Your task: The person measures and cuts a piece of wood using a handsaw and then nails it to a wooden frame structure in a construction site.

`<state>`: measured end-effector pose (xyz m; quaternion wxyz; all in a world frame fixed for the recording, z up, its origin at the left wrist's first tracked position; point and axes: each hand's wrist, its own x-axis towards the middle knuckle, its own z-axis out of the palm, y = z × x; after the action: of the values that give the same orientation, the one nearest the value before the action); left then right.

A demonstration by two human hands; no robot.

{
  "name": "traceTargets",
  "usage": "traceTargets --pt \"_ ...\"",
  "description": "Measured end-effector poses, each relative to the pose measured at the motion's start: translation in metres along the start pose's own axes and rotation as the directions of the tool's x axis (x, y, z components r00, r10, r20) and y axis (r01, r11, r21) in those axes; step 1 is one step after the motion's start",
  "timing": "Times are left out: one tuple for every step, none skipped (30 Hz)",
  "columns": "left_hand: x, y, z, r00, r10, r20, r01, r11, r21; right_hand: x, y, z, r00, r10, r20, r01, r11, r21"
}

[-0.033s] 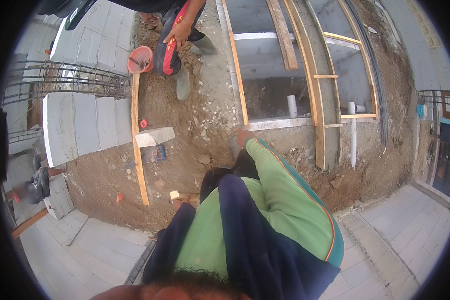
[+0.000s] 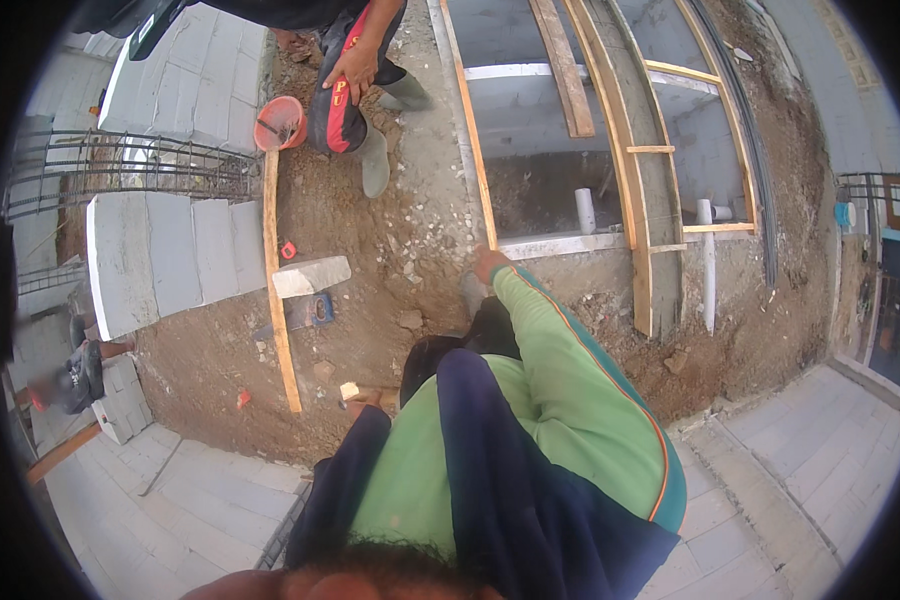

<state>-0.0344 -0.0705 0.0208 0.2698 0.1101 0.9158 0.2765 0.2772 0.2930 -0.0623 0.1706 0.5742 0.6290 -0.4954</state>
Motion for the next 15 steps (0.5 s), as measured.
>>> traceTargets --pt "0.015 -0.017 0.002 1.000 -0.001 0.004 0.001 1.000 -0.019 0.012 -0.002 -0.029 0.997 0.044 -0.068 -0.044 0.999 -0.001" --pt "0.024 -0.029 0.010 1.000 0.000 0.019 0.001 0.999 -0.045 0.025 0.004 -0.063 0.985 0.096 -0.143 -0.097 0.995 -0.001" --pt "0.023 -0.034 0.013 1.000 0.016 0.022 -0.015 0.999 -0.042 0.035 0.009 -0.100 0.971 0.141 -0.192 -0.136 0.990 0.036" --pt "0.023 -0.039 0.000 0.997 0.064 -0.048 -0.068 0.994 -0.081 0.034 -0.016 -0.132 0.963 0.159 -0.217 -0.147 0.986 0.073" --pt "0.026 -0.044 -0.011 0.987 0.111 -0.120 -0.124 0.986 -0.115 0.025 -0.040 -0.163 0.963 0.148 -0.227 -0.129 0.987 0.095" --pt "0.014 -0.022 0.011 0.991 0.122 -0.061 -0.129 0.984 -0.126 0.036 0.008 -0.196 0.929 0.217 -0.301 -0.201 0.976 0.082" --pt "0.000 0.001 0.006 0.999 0.008 -0.050 -0.009 1.000 -0.029 0.034 0.024 -0.218 0.912 0.246 -0.328 -0.228 0.969 0.092" --pt "-0.003 0.008 0.004 0.997 -0.047 -0.060 0.048 0.999 0.015 0.032 0.026 -0.242 0.902 0.277 -0.332 -0.264 0.961 0.086" --pt "0.004 -0.002 -0.002 0.991 -0.098 -0.089 0.102 0.993 0.051 0.026 0.016 -0.265 0.896 0.256 -0.363 -0.233 0.967 0.108" --pt "0.010 -0.013 -0.004 0.988 -0.065 -0.137 0.067 0.998 0.007 0.022 0.005 -0.285 0.890 0.268 -0.368 -0.241 0.963 0.118" --pt "0.017 -0.031 -0.003 0.982 -0.036 -0.186 0.026 0.998 -0.057 0.017 -0.010 -0.309 0.881 0.251 -0.401 -0.222 0.968 0.119" --pt "0.012 -0.030 0.001 0.983 -0.034 -0.180 0.024 0.998 -0.058 0.017 -0.002 -0.317 0.856 0.289 -0.429 -0.254 0.957 0.138" --pt "0.004 -0.029 0.007 0.983 0.030 -0.181 -0.060 0.985 -0.164 0.017 0.006 -0.324 0.829 0.326 -0.456 -0.284 0.945 0.159" --pt "-0.001 -0.029 0.009 0.978 0.093 -0.187 -0.141 0.953 -0.267 0.017 0.015 -0.327 0.826 0.329 -0.458 -0.287 0.944 0.160" --pt "-0.001 -0.037 0.006 0.977 0.094 -0.192 -0.146 0.950 -0.277 0.019 0.019 -0.330 0.818 0.331 -0.470 -0.291 0.944 0.158"
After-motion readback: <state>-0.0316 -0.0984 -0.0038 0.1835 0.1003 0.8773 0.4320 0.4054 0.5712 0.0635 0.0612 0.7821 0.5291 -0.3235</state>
